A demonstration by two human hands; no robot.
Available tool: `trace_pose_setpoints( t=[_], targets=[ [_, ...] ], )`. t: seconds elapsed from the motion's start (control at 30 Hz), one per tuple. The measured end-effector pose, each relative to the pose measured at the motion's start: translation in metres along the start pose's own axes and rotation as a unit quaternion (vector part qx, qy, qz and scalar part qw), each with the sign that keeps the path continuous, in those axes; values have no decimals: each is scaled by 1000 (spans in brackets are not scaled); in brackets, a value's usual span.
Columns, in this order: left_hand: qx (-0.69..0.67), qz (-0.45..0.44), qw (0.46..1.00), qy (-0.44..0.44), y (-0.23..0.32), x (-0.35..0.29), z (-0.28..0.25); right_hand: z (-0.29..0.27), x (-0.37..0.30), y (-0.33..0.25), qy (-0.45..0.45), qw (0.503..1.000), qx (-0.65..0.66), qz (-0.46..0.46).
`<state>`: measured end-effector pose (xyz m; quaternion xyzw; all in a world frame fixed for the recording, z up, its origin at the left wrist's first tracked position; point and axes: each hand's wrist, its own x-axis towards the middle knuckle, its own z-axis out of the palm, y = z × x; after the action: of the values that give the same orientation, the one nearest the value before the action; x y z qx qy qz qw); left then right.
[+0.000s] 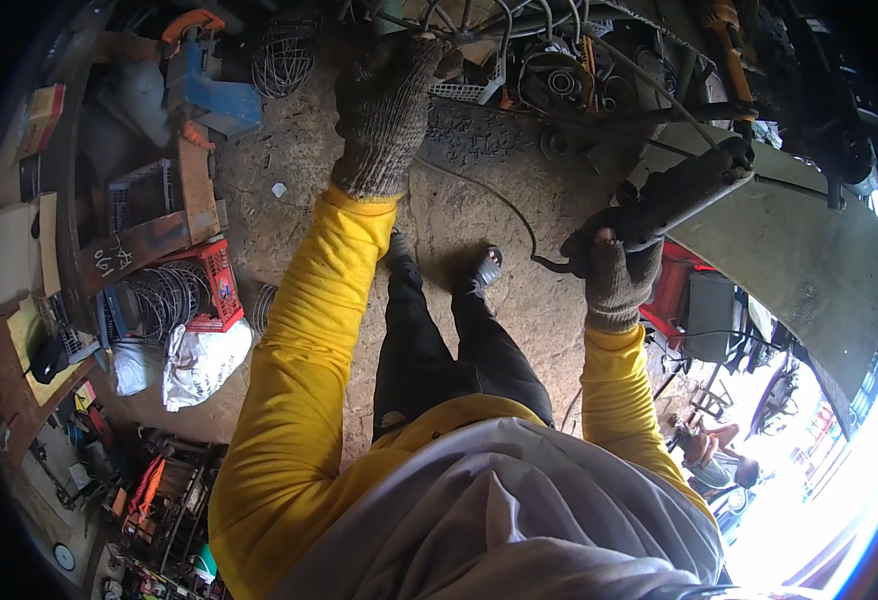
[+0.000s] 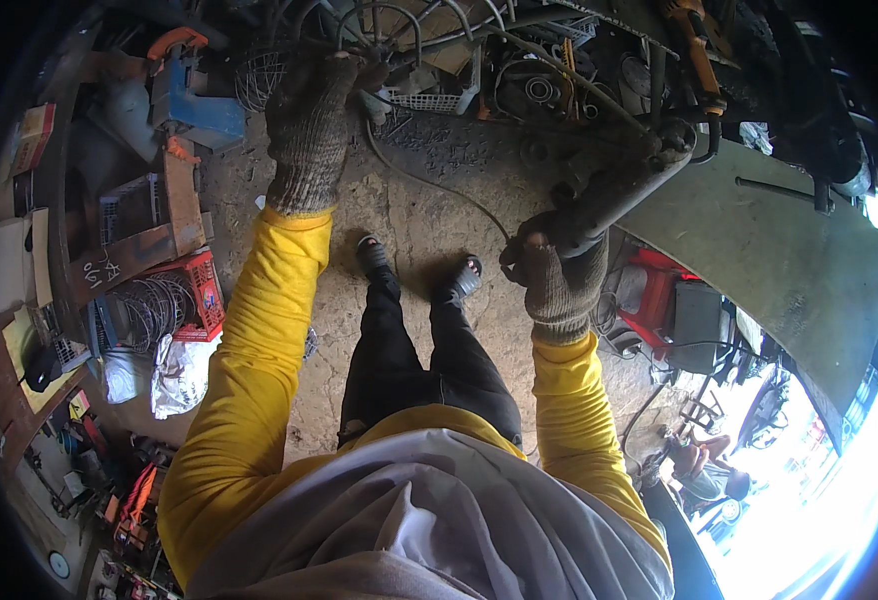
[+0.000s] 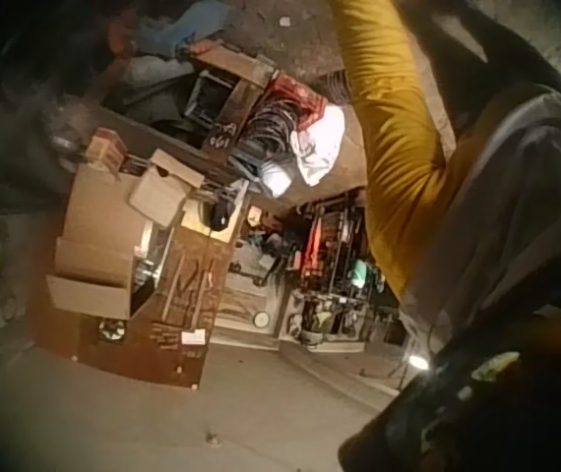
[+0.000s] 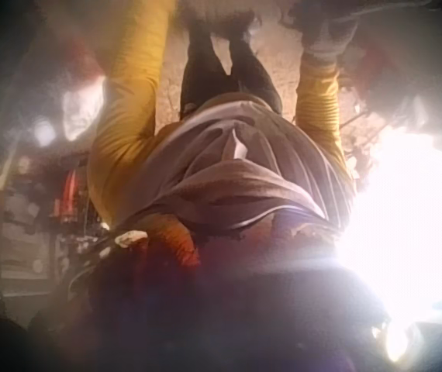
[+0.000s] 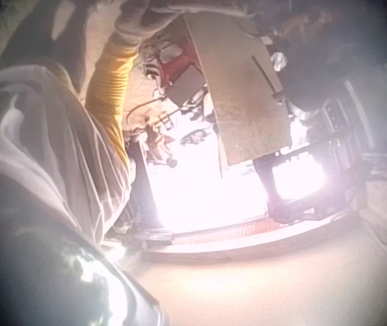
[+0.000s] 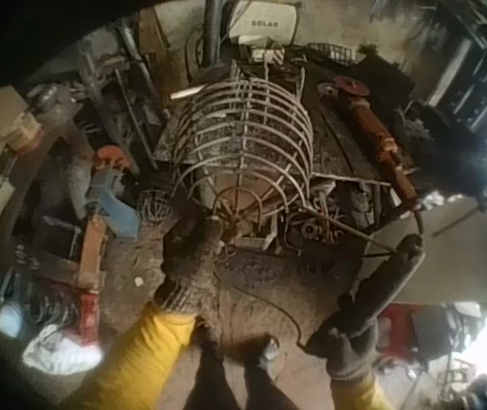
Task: The person positions a metal pipe and a wire cage, then uses a welding tool to join parts of the wire cage. They then use a handheld grinder on the metal cage while holding it by hand.
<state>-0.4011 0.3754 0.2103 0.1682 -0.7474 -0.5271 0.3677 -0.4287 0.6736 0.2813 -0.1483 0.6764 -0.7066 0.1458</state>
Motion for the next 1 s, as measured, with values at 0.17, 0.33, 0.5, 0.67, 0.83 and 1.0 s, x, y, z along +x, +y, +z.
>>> trace_pose_setpoints(
  t=[0.17, 0.33, 0.5, 0.67, 0.83, 1.0],
  targets=[
    [47, 41, 998, 12, -2, 1, 0, -1, 0, -4, -18, 1000, 19, 8],
    [-79, -39, 996, 21, 13, 3, 3, -8, -1, 5, -13, 1000, -6, 2],
    [-78, -63, 995, 18, 11, 1, 1, -3, -1, 1, -3, 1000, 0, 1],
    [-157, -83, 984, 4, 21, 1, 2, -6, 0, 3, -9, 1000, 5, 2],
    [-84, -83, 993, 9, 20, 2, 2, -4, 0, 2, -15, 1000, 14, 1],
    [-111, -54, 992, 28, 22, 4, 3, -2, 0, 0, -14, 1000, 24, 3]
  ],
)
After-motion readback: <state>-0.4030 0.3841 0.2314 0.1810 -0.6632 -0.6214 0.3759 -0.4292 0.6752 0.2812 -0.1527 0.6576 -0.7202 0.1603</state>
